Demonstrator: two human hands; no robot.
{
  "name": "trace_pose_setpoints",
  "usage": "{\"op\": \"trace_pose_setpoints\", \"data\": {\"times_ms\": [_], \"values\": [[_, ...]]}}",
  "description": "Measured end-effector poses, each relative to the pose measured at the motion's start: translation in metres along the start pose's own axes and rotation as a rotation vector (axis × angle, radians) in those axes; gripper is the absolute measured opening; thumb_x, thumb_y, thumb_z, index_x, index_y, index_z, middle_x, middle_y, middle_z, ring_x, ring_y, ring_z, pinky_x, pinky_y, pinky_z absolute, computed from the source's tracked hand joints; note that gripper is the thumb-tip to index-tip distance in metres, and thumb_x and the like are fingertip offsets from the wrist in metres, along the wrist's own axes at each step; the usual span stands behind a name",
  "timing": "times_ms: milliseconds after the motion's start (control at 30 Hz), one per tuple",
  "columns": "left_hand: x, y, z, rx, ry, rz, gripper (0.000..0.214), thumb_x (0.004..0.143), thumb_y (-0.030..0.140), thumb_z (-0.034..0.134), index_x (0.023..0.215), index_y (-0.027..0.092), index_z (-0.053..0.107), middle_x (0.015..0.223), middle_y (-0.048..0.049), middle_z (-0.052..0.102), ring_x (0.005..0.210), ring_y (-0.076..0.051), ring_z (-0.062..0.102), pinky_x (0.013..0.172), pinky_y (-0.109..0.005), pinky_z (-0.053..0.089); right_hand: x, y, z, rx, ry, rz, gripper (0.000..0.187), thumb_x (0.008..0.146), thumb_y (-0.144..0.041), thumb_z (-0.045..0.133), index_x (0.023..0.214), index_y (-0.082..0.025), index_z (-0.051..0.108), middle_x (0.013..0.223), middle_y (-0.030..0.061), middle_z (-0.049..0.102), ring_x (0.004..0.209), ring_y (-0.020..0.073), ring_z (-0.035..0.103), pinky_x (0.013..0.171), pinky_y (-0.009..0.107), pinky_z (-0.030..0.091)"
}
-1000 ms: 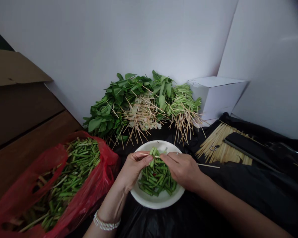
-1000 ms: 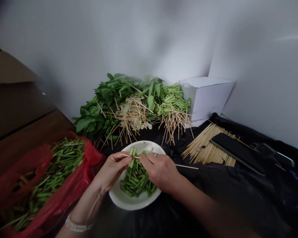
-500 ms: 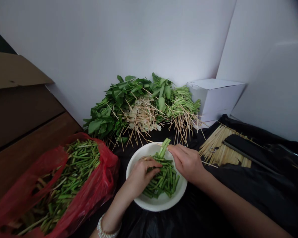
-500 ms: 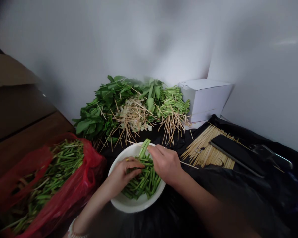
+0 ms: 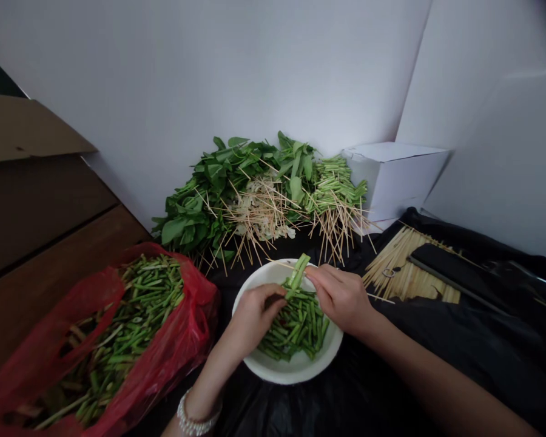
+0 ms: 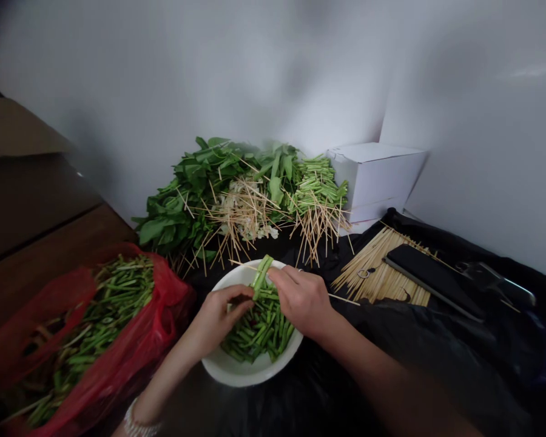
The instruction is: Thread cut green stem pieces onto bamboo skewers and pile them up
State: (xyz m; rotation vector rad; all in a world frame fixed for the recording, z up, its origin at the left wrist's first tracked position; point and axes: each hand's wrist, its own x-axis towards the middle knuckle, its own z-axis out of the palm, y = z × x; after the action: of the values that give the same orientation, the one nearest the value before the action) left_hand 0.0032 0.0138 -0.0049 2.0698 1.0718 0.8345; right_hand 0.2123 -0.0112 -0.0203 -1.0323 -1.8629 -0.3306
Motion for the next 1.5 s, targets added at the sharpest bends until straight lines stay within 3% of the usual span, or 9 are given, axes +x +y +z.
{"op": "trace_pose_setpoints", "data": {"times_ms": [167, 300, 400, 867, 1133, 1267, 1400, 1500], "values": [[0.006, 0.0, -0.018, -0.459, 0.209, -0.258, 0.023, 0.071, 0.028, 0.079, 0.092, 0.017, 0.078, 0.085, -0.0067, 0.077, 0.076, -0.019, 0.067, 0.075, -0.027, 0.05, 0.0, 0.001, 0.0, 0.01, -0.029, -0.002, 0.026, 0.095, -0.013, 0.04, 0.103, -0.013, 0.065, 0.076, 0.0048, 0.065, 0.07, 0.0124, 0.061, 0.067, 0.023, 0.047], [0.007, 0.0, -0.023, -0.806, 0.249, -0.357, 0.036, 0.066, 0.029, 0.084, 0.099, 0.018, 0.076, 0.086, -0.0064, 0.077, 0.073, -0.014, 0.069, 0.076, -0.025, 0.053, 0.0, 0.0, 0.0, -0.056, -0.084, -0.052, 0.029, 0.094, -0.01, 0.039, 0.103, -0.013, 0.066, 0.072, 0.0033, 0.063, 0.067, 0.012, 0.059, 0.065, 0.022, 0.045], [0.006, 0.001, -0.024, -0.903, 0.233, -0.38, 0.038, 0.065, 0.026, 0.085, 0.1, 0.017, 0.076, 0.085, -0.0065, 0.077, 0.072, -0.011, 0.069, 0.074, -0.021, 0.052, -0.001, -0.001, 0.0, -0.091, -0.093, -0.076, 0.03, 0.092, -0.009, 0.039, 0.103, -0.014, 0.067, 0.073, 0.0029, 0.063, 0.066, 0.0113, 0.058, 0.063, 0.022, 0.045], [0.007, 0.005, -0.023, -0.921, 0.269, -0.409, 0.04, 0.057, 0.025, 0.089, 0.094, 0.015, 0.077, 0.08, -0.0062, 0.078, 0.069, -0.01, 0.069, 0.071, -0.018, 0.053, -0.002, -0.002, 0.001, -0.107, -0.105, -0.079, 0.03, 0.091, -0.008, 0.041, 0.105, -0.013, 0.067, 0.074, 0.0032, 0.063, 0.065, 0.0112, 0.059, 0.064, 0.022, 0.045], [0.008, 0.002, -0.023, -0.951, 0.334, -0.429, 0.031, 0.053, 0.025, 0.091, 0.079, 0.013, 0.078, 0.066, -0.0031, 0.074, 0.059, -0.008, 0.064, 0.063, -0.016, 0.051, -0.001, -0.006, 0.0, -0.094, -0.112, -0.11, 0.029, 0.091, -0.009, 0.04, 0.1, -0.012, 0.067, 0.07, 0.0024, 0.061, 0.061, 0.0122, 0.057, 0.061, 0.024, 0.045], [0.007, 0.001, -0.021, -0.936, 0.283, -0.414, 0.026, 0.056, 0.026, 0.089, 0.077, 0.014, 0.079, 0.066, -0.0021, 0.073, 0.059, -0.007, 0.062, 0.063, -0.016, 0.05, -0.001, -0.008, 0.001, -0.076, -0.092, -0.119, 0.03, 0.091, -0.007, 0.038, 0.1, -0.012, 0.066, 0.069, 0.002, 0.061, 0.06, 0.0117, 0.056, 0.06, 0.023, 0.044], [0.004, 0.001, -0.009, -0.802, 0.121, -0.355, 0.019, 0.064, 0.028, 0.085, 0.075, 0.014, 0.079, 0.068, -0.0026, 0.073, 0.062, -0.008, 0.061, 0.064, -0.017, 0.048, -0.001, -0.014, 0.001, -0.065, -0.11, -0.141, 0.03, 0.094, -0.011, 0.036, 0.098, -0.011, 0.066, 0.067, 0.0024, 0.06, 0.059, 0.0132, 0.056, 0.058, 0.025, 0.042], [0.003, 0.003, -0.004, -0.695, 0.077, -0.308, 0.02, 0.068, 0.03, 0.081, 0.082, 0.016, 0.079, 0.075, -0.0041, 0.076, 0.066, -0.012, 0.063, 0.067, -0.022, 0.049, -0.001, -0.017, 0.0, -0.063, -0.116, -0.137, 0.031, 0.096, -0.013, 0.035, 0.092, -0.013, 0.066, 0.065, 0.0016, 0.059, 0.057, 0.0131, 0.054, 0.057, 0.026, 0.04]]}}
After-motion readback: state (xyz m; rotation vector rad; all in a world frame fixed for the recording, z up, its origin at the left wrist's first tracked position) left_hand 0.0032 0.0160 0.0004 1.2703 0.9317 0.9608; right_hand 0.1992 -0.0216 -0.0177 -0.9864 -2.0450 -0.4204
